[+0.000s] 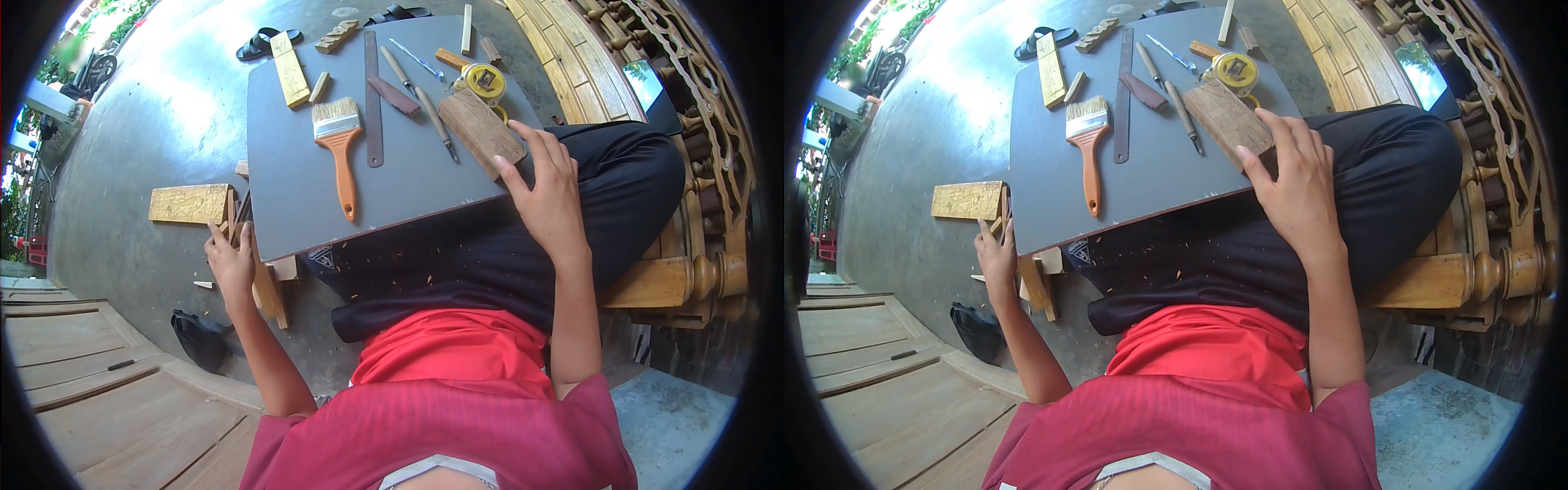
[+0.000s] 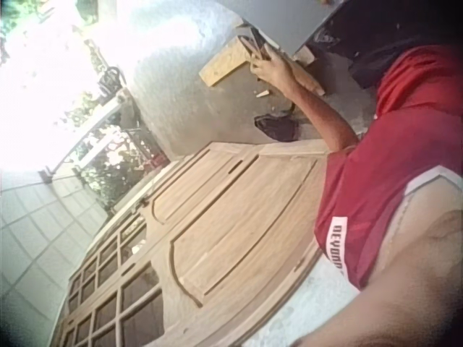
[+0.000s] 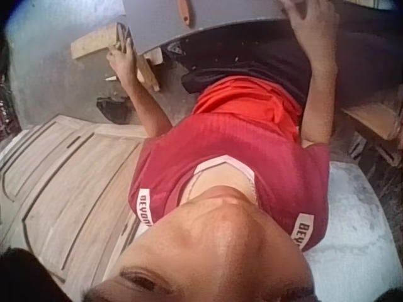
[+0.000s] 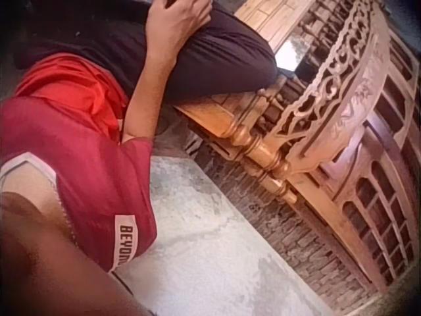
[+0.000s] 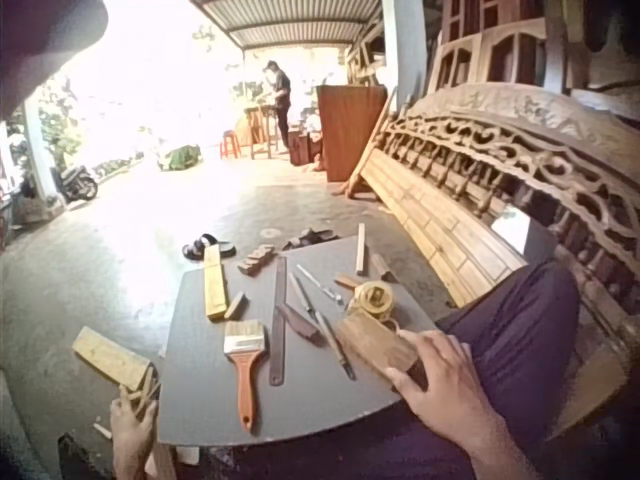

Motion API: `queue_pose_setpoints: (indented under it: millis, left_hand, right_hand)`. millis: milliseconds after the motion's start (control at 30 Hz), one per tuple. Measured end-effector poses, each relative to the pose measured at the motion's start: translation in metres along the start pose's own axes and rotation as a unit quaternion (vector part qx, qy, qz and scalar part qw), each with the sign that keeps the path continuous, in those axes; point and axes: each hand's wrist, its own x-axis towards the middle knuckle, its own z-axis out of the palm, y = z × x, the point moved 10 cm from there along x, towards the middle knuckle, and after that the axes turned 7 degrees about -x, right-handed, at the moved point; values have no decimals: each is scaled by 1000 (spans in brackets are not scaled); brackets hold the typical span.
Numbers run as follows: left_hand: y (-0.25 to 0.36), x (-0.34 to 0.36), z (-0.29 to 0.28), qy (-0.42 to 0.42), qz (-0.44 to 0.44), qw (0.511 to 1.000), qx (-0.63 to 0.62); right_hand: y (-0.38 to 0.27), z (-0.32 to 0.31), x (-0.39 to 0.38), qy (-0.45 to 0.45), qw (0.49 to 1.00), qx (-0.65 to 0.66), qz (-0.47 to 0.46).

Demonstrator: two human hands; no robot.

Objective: Sand and clean a small wooden component for furniture.

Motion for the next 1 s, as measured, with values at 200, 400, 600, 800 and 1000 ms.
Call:
queue_pose_setpoints:
  millis: [200,400,600,800,1000]
  left_hand:
    - [65,-16,-39,33,91,990,-99]
    - [144,-54,-82,79,177,955,-226]
    - [197,-85,-77,10,266,926,-267]
    - [230,-108,-39,-48,325,923,-201]
    - [204,-80,-28,-63,245,953,-166]
  right_hand:
    - [-8,10,-3,-16,1000,1,-8]
    - [17,15,-2,-28,965,221,138]
    - [-25,10,3,-33,927,366,68]
    - [-75,-2,-8,-56,970,212,-101]
    - [-82,5,-23,-74,956,216,-185]
